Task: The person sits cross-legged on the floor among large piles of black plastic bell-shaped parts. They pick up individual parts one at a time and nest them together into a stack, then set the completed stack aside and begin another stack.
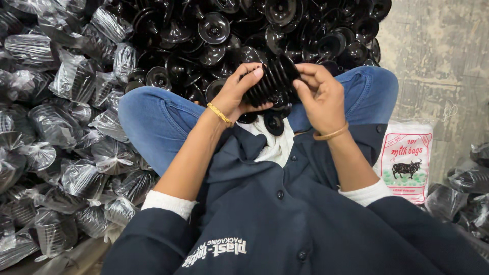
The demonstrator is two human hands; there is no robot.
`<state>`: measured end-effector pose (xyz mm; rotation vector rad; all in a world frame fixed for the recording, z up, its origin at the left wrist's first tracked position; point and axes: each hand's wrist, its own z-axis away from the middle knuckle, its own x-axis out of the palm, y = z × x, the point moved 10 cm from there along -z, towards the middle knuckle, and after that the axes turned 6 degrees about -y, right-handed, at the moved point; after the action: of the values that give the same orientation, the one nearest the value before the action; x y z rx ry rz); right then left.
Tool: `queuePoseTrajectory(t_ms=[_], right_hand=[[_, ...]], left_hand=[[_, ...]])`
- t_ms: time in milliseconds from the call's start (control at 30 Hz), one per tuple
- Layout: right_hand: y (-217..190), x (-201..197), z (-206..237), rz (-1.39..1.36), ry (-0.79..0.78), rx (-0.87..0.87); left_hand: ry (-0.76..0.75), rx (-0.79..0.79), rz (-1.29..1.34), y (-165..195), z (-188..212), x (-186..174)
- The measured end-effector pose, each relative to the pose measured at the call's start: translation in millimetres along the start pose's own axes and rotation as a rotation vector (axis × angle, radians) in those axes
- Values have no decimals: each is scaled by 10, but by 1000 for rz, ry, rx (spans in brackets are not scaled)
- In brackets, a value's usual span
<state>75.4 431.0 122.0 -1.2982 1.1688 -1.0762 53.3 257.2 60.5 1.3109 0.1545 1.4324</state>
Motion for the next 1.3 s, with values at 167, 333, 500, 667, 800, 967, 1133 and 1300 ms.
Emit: queuePoseTrajectory(t_ms=[167,333,500,667,800,967,1133,1300], right_hand=[[-192,114,105,197,-160,-73],[-542,204,168,576,-203,-298],[-568,148,191,860,17,-440],[-11,-795,116,587,113,-279],[686,-2590,282,80,508,-124],[1755,-3707,672,216,676,184],[2294,-3584,966,275,634,416],[2092,-3932,474,150,754,614]], left_hand=[[110,-109,70,-203,17,-15],[52,-122,91,-250,-55,163],[-33,-161,-94,-360,-181,454],[42,375,-873,278,-159,373],[441,539,-1532,754,-9,-193],[523,609,-1801,682,48,-419],[553,626,-1752,649,62,-483],[679,673,-1654,934,172,-766]])
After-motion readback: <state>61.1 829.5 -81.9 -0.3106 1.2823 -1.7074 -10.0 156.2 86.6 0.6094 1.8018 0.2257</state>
